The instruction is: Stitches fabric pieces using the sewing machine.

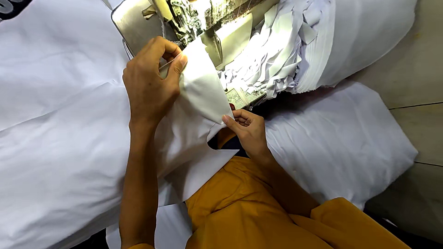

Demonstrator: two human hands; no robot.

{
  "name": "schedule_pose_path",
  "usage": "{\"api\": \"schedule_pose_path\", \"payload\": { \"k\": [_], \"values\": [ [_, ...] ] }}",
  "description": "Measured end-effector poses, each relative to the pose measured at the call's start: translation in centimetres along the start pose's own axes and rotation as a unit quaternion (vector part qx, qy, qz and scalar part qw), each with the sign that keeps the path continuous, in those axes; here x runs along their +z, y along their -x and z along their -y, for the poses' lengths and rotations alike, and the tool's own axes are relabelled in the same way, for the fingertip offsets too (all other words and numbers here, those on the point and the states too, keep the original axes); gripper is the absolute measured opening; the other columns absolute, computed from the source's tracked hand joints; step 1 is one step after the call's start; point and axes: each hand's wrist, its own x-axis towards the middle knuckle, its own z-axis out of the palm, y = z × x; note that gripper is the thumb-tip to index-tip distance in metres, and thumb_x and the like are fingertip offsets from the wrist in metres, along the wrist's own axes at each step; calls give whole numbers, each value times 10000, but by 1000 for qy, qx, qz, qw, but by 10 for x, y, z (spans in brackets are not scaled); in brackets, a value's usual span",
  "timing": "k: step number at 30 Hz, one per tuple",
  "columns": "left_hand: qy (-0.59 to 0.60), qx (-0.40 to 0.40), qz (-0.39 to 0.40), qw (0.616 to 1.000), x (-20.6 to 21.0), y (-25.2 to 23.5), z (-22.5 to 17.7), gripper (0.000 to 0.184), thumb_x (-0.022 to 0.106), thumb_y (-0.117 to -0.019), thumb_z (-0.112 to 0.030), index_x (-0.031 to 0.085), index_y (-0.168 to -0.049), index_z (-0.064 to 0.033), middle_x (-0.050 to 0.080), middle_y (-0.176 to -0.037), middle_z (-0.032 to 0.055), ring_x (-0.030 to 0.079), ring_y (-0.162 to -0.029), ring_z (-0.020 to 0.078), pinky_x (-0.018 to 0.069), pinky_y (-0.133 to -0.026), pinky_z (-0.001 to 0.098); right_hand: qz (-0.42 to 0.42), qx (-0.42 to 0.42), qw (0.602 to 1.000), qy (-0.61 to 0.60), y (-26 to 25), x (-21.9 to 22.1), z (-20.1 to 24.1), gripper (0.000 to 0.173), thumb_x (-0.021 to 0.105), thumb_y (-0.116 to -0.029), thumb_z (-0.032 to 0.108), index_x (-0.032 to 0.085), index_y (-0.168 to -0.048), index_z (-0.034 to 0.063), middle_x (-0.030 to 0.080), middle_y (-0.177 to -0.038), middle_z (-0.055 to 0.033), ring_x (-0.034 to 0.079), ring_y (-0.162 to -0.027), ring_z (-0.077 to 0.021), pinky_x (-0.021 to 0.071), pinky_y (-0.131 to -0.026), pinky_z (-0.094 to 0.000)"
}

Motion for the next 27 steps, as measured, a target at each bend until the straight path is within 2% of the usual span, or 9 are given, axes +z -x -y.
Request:
{"api": "schedule_pose_path", "payload": {
  "k": [6,11,14,18,20,23,25,27],
  "values": [
    [9,6,3,1000,-1,0,2,290,560,-1043,-379,683,-1135,-134,674,-979,33,570,-790,132,420,-708,351,7,2,1000,-14,1,-1,-2,108,761,-930,131,743,-1001,51,725,-773,-27,655,-611,-72,557,-568,-218],
    [76,28,-21,996,-4,2,5,256,591,-1045,-314,675,-1117,-83,653,-948,21,519,-732,25,403,-647,199,13,12,1000,-13,1,-3,-4,119,765,-924,115,739,-1018,46,734,-769,-27,655,-600,-69,550,-549,-220],
    [93,35,-33,995,-6,4,2,237,599,-1044,-293,676,-1105,-78,656,-972,8,523,-760,1,401,-657,176,17,14,1000,-20,0,-5,-5,129,761,-921,95,737,-1036,41,737,-776,-28,643,-593,-62,535,-540,-210],
    [88,37,-39,995,-7,5,-3,232,603,-1042,-301,680,-1101,-90,649,-958,-14,494,-729,-17,376,-629,169,20,10,999,-25,0,-5,-6,122,758,-917,73,737,-1031,37,732,-763,-31,624,-569,-60,519,-521,-204],
    [83,32,-35,995,-8,5,-5,235,606,-1040,-311,682,-1102,-97,650,-960,-14,503,-736,-17,383,-635,168,24,10,999,-27,0,-6,-6,122,755,-920,71,738,-1036,37,733,-768,-32,623,-570,-61,515,-517,-202],
    [79,29,-18,996,-9,6,-6,246,598,-1043,-315,686,-1127,-101,668,-1009,10,571,-825,5,449,-709,173,29,3,999,-30,1,-8,-6,138,749,-918,58,721,-1052,36,728,-783,-34,617,-571,-66,509,-510,-200],
    [83,29,-9,996,-8,7,-5,245,595,-1043,-310,687,-1141,-105,676,-1028,10,585,-859,12,461,-736,176,31,-20,999,-24,3,-8,-5,204,737,-924,53,690,-1122,47,732,-820,-29,634,-603,-73,527,-532,-206],
    [91,30,-3,995,-7,8,-3,231,596,-1042,-295,686,-1146,-109,670,-1018,-4,567,-824,-2,438,-699,163,35,-53,998,-2,4,-8,-1,318,719,-928,57,611,-1226,85,722,-851,-18,667,-649,-89,565,-563,-218]
  ]
}}
